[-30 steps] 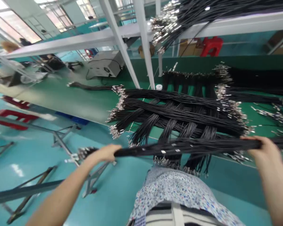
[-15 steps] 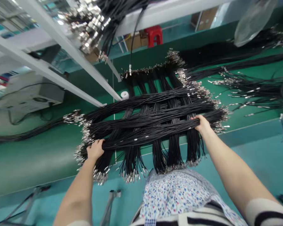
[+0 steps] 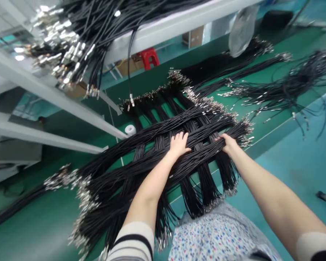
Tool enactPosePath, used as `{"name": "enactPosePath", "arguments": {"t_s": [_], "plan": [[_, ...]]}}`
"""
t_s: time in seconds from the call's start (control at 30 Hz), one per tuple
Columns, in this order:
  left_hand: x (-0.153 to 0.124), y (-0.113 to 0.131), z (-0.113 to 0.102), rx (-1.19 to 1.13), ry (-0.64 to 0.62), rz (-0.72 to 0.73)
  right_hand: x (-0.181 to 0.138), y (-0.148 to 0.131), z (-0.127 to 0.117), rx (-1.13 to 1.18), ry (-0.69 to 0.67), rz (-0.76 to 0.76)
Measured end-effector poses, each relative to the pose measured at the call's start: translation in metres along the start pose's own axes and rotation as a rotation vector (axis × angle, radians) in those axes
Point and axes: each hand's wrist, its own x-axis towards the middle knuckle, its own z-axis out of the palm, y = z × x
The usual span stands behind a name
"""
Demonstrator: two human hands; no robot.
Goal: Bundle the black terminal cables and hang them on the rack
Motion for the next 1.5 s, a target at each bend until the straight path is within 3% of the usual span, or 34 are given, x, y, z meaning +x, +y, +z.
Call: {"name": "enactPosePath", "arguments": {"t_s": [0.07, 0.13, 0.27, 0.43, 0.57, 0.77, 0.9, 1.0, 1.07, 1.13, 1.23, 1.3, 1.4, 1.5], "plan": [[0.027, 0.01, 0.012, 0.058, -0.102, -0.027, -0.002, -0.001, 0.001, 0.0, 0.024, 0.039], [0.037, 0.009, 0.019, 0.104, -0.181, -0.006, -0.002, -0.003, 0.004, 0.01, 0.039, 0.064], [0.047, -0.005, 0.013, 0.164, -0.255, 0.01, -0.002, -0.006, 0.012, 0.033, 0.047, 0.054], [0.073, -0.024, -0.002, 0.215, -0.21, -0.029, 0.001, -0.005, 0.019, -0.032, 0.055, -0.015], [0.081, -0.03, 0.008, 0.239, -0.179, -0.069, 0.014, -0.007, 0.009, -0.163, 0.123, -0.077], [0.074, -0.026, 0.019, 0.275, -0.134, -0.111, 0.026, -0.014, -0.016, -0.722, 0.147, -0.138], [0.074, -0.019, 0.013, 0.293, -0.142, -0.145, 0.023, -0.02, -0.026, -0.785, 0.056, -0.041], [0.074, -0.011, 0.01, 0.31, -0.153, -0.168, 0.02, -0.026, -0.051, -0.934, -0.123, -0.081], [0.074, -0.007, 0.009, 0.34, -0.164, -0.191, 0.016, -0.028, -0.085, -1.009, -0.236, -0.188], [0.074, -0.007, 0.008, 0.377, -0.176, -0.231, 0.008, -0.031, -0.134, -1.034, -0.283, -0.241], [0.075, -0.005, 0.006, 0.306, -0.237, -0.282, -0.006, -0.036, -0.232, -1.053, -0.249, -0.228], [0.076, 0.005, 0.005, 0.304, -0.18, -0.37, -0.014, -0.042, -0.31, -1.068, -0.194, -0.221], [0.077, 0.051, 0.008, 0.299, 0.037, -0.572, -0.017, -0.046, -0.439, -1.081, -0.099, -0.174], [0.091, 0.139, 0.023, 0.187, 0.246, -0.582, -0.004, -0.046, -0.558, -0.965, 0.111, 0.039]]}}
